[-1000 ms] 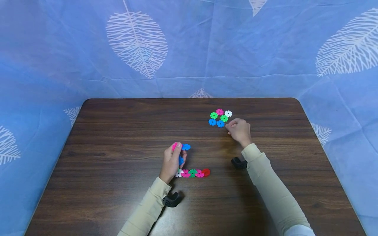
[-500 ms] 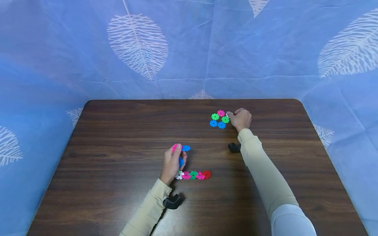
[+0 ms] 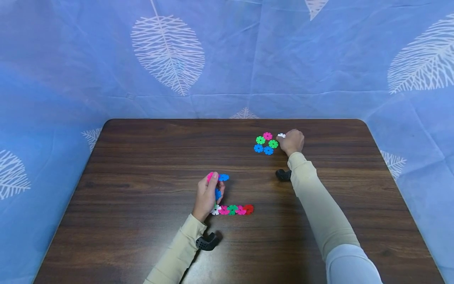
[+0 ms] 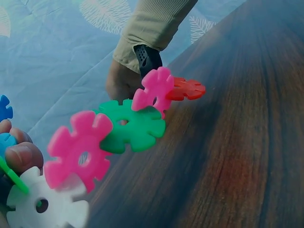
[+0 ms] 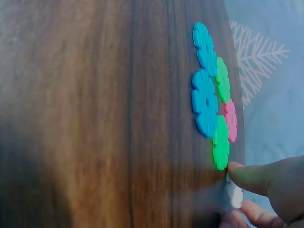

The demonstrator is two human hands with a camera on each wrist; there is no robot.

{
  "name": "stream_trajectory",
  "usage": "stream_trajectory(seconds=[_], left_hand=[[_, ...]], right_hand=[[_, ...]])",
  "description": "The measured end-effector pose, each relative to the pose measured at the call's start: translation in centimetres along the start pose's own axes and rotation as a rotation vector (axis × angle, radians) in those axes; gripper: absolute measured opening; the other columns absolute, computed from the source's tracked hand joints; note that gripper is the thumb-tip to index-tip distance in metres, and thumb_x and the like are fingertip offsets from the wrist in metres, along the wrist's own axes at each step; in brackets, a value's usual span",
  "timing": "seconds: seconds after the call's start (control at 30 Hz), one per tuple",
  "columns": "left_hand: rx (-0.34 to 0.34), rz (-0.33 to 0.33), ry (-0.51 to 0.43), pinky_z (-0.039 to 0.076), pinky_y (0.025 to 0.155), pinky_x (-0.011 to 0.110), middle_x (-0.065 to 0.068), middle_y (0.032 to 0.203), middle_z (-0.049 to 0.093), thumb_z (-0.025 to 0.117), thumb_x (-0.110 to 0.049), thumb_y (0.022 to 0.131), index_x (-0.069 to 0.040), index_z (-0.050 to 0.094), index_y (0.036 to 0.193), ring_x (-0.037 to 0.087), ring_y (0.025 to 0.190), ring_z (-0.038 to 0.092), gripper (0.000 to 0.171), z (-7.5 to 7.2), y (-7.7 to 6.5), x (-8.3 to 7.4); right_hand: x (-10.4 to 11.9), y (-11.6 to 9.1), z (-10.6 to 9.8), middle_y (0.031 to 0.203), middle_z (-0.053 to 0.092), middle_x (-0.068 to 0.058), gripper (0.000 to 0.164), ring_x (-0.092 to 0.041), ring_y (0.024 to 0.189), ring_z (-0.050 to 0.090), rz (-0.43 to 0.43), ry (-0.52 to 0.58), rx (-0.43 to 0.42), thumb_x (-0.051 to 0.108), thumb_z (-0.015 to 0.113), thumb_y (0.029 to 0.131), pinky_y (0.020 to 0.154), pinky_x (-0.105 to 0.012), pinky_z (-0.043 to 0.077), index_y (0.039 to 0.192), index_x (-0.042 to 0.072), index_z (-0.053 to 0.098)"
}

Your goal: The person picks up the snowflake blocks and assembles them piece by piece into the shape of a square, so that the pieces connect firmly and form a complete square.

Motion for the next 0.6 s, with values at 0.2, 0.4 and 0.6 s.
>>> stream_trajectory(seconds=[0.2, 0.4, 0.6], left_hand=[[0.004, 0.008, -0.014, 0.034, 0.037, 0.018, 0.01, 0.059, 0.046, 0.03, -0.011, 0.104, 0.015, 0.045, 0.079, 0.008, 0.039, 0.038, 0.039, 0.0, 0.0, 0.1], [-0.014, 0.021, -0.023, 0.034, 0.035, 0.019, 0.007, 0.057, 0.047, 0.034, -0.025, 0.104, 0.013, 0.046, 0.078, 0.008, 0.038, 0.039, 0.047, 0.0, 0.3, 1.6], [-0.021, -0.009, -0.045, 0.035, 0.034, 0.019, 0.002, 0.056, 0.048, 0.033, -0.022, 0.105, 0.012, 0.046, 0.078, 0.007, 0.037, 0.04, 0.045, 0.0, 0.4, 2.1]], right_hand=[[-0.8, -0.1, -0.4, 0.106, 0.058, -0.025, 0.033, -0.042, 0.116, 0.045, 0.018, 0.112, -0.023, 0.016, 0.064, 0.089, 0.1, -0.048, 0.039, 0.11, -0.004, 0.049], [-2.2, -0.6, -1.0, 0.072, 0.065, -0.007, 0.022, -0.011, 0.069, 0.062, -0.017, 0.247, -0.035, 0.008, 0.056, 0.092, 0.109, -0.042, 0.026, 0.108, -0.005, 0.051], [-3.5, -2.6, -1.6, 0.091, 0.068, -0.025, 0.024, 0.01, 0.045, 0.051, -0.112, 0.328, 0.007, 0.009, 0.056, 0.094, 0.114, -0.04, 0.016, 0.112, -0.006, 0.053]])
Point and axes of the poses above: each hand's wrist, its own y-axis towards the middle knuckle, its own z-axis out of the palm, x = y × z, the point moved 1 cm from there along y, towards the middle knuckle
